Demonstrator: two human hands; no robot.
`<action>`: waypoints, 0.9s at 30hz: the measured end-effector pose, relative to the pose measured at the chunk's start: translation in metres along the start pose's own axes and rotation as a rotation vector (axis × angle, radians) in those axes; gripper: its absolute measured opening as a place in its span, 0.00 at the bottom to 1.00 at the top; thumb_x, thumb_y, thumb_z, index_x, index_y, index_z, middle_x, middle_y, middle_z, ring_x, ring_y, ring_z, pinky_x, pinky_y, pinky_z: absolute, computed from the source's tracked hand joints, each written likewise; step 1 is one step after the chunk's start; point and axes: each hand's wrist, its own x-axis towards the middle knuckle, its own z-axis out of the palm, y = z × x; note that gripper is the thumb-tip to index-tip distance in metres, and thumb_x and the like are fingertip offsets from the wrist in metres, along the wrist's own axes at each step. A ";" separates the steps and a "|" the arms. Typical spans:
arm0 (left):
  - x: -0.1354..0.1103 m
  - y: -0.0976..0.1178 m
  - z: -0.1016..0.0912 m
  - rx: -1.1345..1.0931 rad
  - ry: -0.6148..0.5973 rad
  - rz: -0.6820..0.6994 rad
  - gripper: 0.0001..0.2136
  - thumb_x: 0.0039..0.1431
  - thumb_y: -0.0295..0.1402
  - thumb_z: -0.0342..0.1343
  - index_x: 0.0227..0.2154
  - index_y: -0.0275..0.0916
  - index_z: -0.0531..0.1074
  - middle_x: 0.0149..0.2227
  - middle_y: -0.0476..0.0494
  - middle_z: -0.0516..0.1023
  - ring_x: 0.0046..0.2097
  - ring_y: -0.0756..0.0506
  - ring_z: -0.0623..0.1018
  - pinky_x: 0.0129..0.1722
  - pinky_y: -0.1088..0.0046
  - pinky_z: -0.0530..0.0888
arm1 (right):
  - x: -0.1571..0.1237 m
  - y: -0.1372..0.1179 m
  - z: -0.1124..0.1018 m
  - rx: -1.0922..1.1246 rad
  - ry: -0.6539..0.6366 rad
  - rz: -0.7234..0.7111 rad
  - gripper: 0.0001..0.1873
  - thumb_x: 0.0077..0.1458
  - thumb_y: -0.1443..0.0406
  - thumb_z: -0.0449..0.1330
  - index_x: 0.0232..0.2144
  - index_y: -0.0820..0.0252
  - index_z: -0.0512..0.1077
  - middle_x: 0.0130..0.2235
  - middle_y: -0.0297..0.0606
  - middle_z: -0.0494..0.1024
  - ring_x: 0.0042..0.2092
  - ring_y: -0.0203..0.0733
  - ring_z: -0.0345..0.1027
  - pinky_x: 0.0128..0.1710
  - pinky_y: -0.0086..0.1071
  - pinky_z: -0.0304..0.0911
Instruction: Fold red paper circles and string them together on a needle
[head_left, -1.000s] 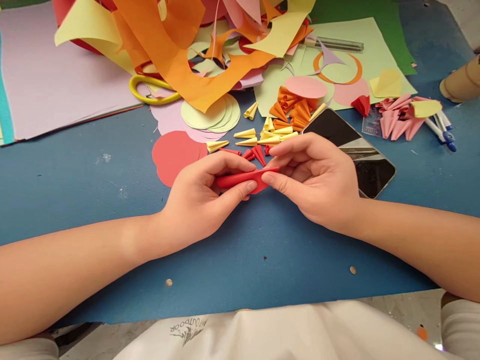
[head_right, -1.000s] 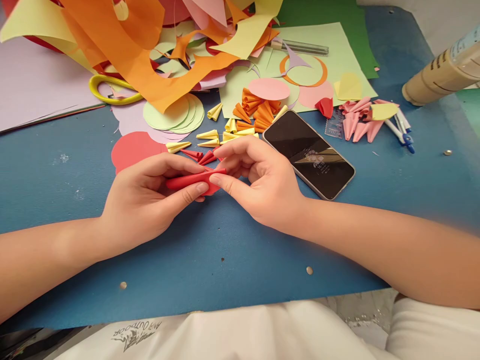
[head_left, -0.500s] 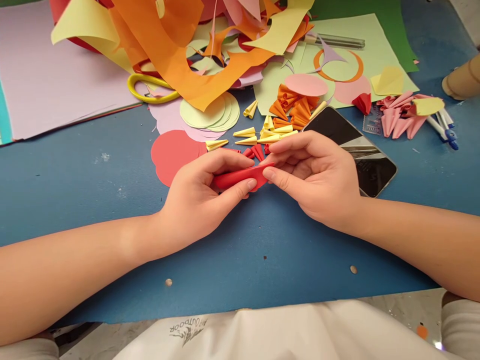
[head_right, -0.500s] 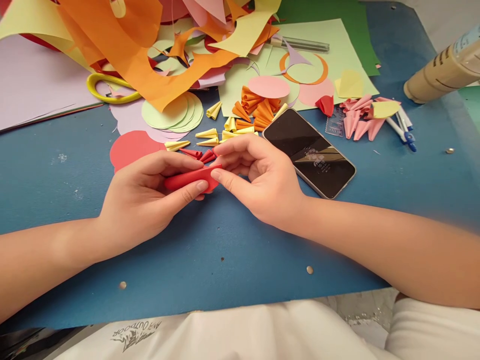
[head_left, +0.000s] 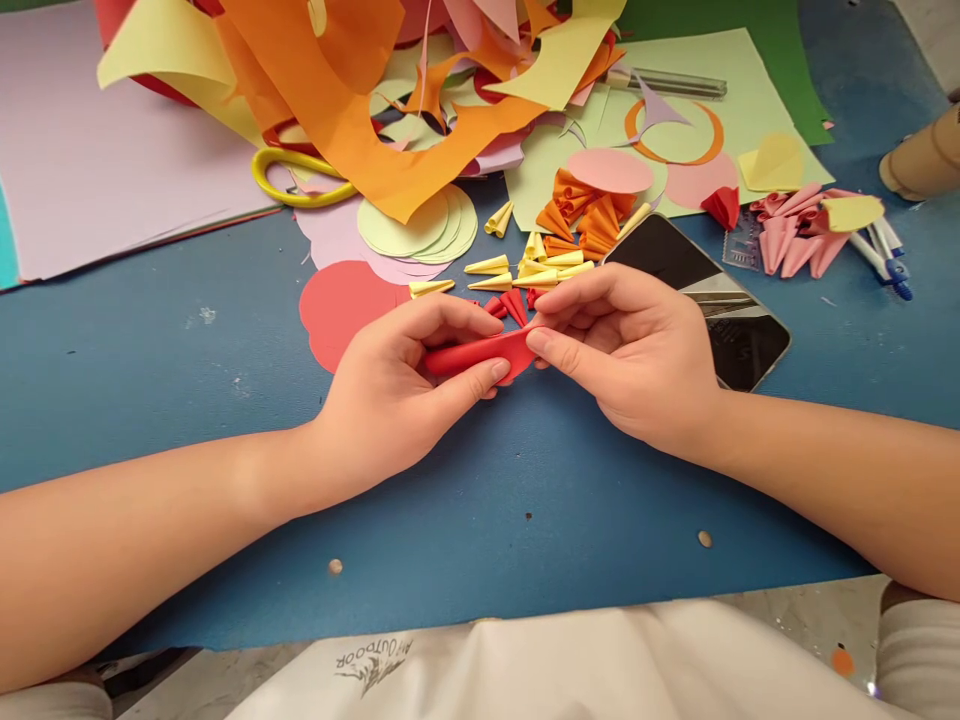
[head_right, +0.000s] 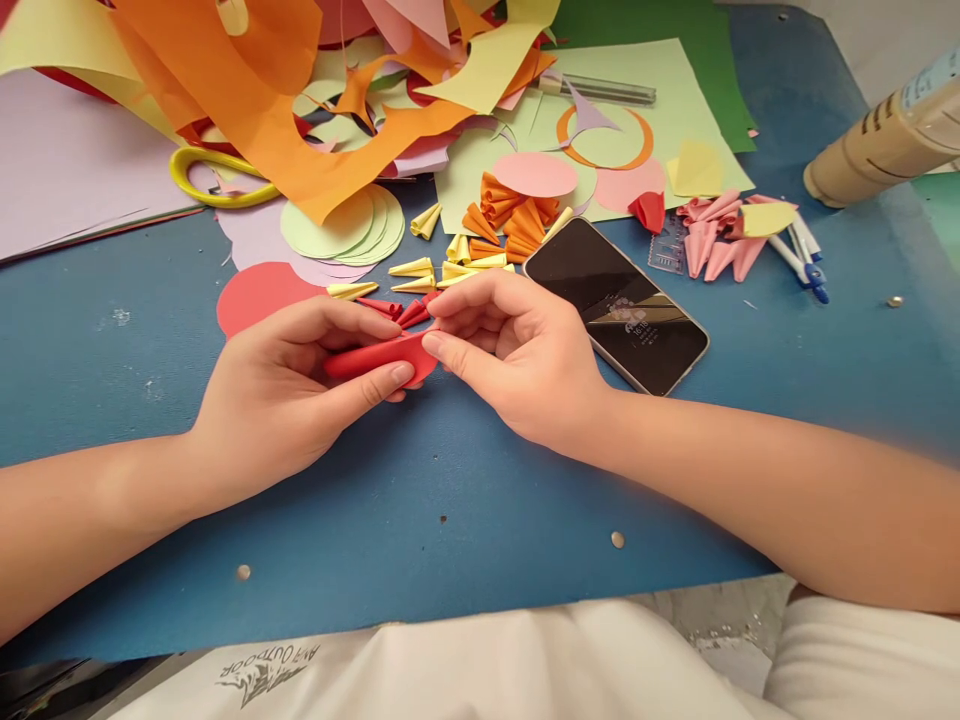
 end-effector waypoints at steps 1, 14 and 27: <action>0.000 -0.001 0.000 0.021 0.003 0.029 0.10 0.66 0.36 0.80 0.43 0.44 0.84 0.44 0.45 0.92 0.39 0.45 0.91 0.42 0.67 0.92 | 0.000 0.000 0.000 0.002 0.004 -0.017 0.15 0.72 0.50 0.79 0.47 0.51 0.84 0.48 0.41 0.89 0.48 0.47 0.88 0.51 0.43 0.92; 0.000 0.006 0.002 -0.038 0.004 -0.036 0.15 0.65 0.43 0.83 0.42 0.44 0.84 0.38 0.46 0.91 0.37 0.42 0.90 0.35 0.65 0.89 | -0.002 -0.003 0.001 0.045 -0.020 0.019 0.13 0.70 0.53 0.80 0.45 0.51 0.85 0.47 0.40 0.90 0.43 0.47 0.89 0.46 0.43 0.93; -0.001 0.007 0.000 0.003 0.025 -0.016 0.09 0.63 0.29 0.78 0.39 0.44 0.83 0.39 0.49 0.91 0.33 0.49 0.86 0.31 0.74 0.85 | 0.000 -0.007 0.000 0.168 -0.018 -0.072 0.03 0.74 0.61 0.75 0.44 0.51 0.85 0.47 0.38 0.91 0.43 0.45 0.89 0.48 0.41 0.90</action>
